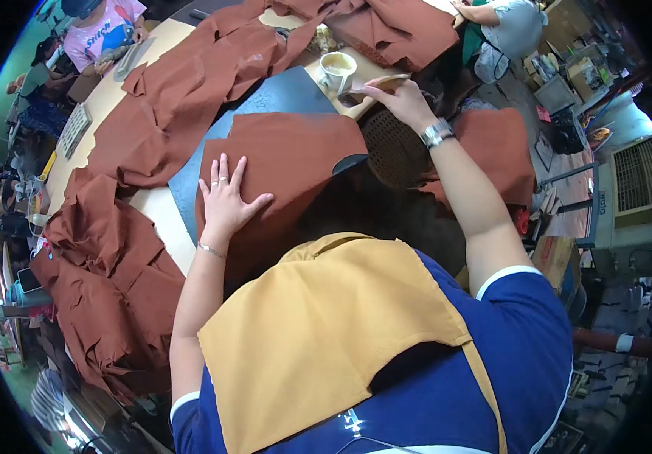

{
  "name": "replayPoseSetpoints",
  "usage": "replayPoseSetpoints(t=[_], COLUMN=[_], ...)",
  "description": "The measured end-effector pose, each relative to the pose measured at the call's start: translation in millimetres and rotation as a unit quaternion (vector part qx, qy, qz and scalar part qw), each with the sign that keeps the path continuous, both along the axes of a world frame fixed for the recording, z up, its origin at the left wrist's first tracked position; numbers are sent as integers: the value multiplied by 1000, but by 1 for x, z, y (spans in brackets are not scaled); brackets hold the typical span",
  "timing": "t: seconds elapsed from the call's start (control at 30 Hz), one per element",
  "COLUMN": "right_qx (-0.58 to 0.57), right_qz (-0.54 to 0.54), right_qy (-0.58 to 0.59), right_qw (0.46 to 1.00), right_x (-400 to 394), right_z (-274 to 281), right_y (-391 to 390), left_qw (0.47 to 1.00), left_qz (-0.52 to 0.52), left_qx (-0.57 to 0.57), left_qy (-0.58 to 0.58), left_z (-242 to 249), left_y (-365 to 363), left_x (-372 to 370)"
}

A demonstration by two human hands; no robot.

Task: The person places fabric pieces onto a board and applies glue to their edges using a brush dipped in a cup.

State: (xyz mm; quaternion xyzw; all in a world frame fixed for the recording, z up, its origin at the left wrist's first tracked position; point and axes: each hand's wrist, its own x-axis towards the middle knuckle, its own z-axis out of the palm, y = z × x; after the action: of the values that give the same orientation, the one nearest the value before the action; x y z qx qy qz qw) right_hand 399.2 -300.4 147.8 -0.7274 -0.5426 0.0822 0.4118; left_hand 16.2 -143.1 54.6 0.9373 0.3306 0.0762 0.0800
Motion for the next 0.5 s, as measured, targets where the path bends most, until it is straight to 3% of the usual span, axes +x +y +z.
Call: replayPoseSetpoints(t=[0.07, 0.17, 0.27, 0.3, 0.5], right_qx=[28, 90, 29, 20, -15], right_qz=[-47, -118, -100, -89, -48], right_qy=[186, 327, 88, 122, -9], right_qw=[981, 933, 991, 988, 999], right_x=[-26, -68, -83, -92, -105], right_z=[4, 15, -5, -12, -13], right_y=[-25, -66, -94, -96, -89], left_qw=[1000, 999, 998, 998, 996], left_qz=[-19, -41, -60, -66, -86], left_qx=[10, 11, 13, 13, 14], left_qy=[-1, -1, 7, 11, 11], left_z=[-1, -2, -2, -2, -2], left_y=[5, 13, 18, 20, 26], left_x=[6, 15, 26, 28, 37])
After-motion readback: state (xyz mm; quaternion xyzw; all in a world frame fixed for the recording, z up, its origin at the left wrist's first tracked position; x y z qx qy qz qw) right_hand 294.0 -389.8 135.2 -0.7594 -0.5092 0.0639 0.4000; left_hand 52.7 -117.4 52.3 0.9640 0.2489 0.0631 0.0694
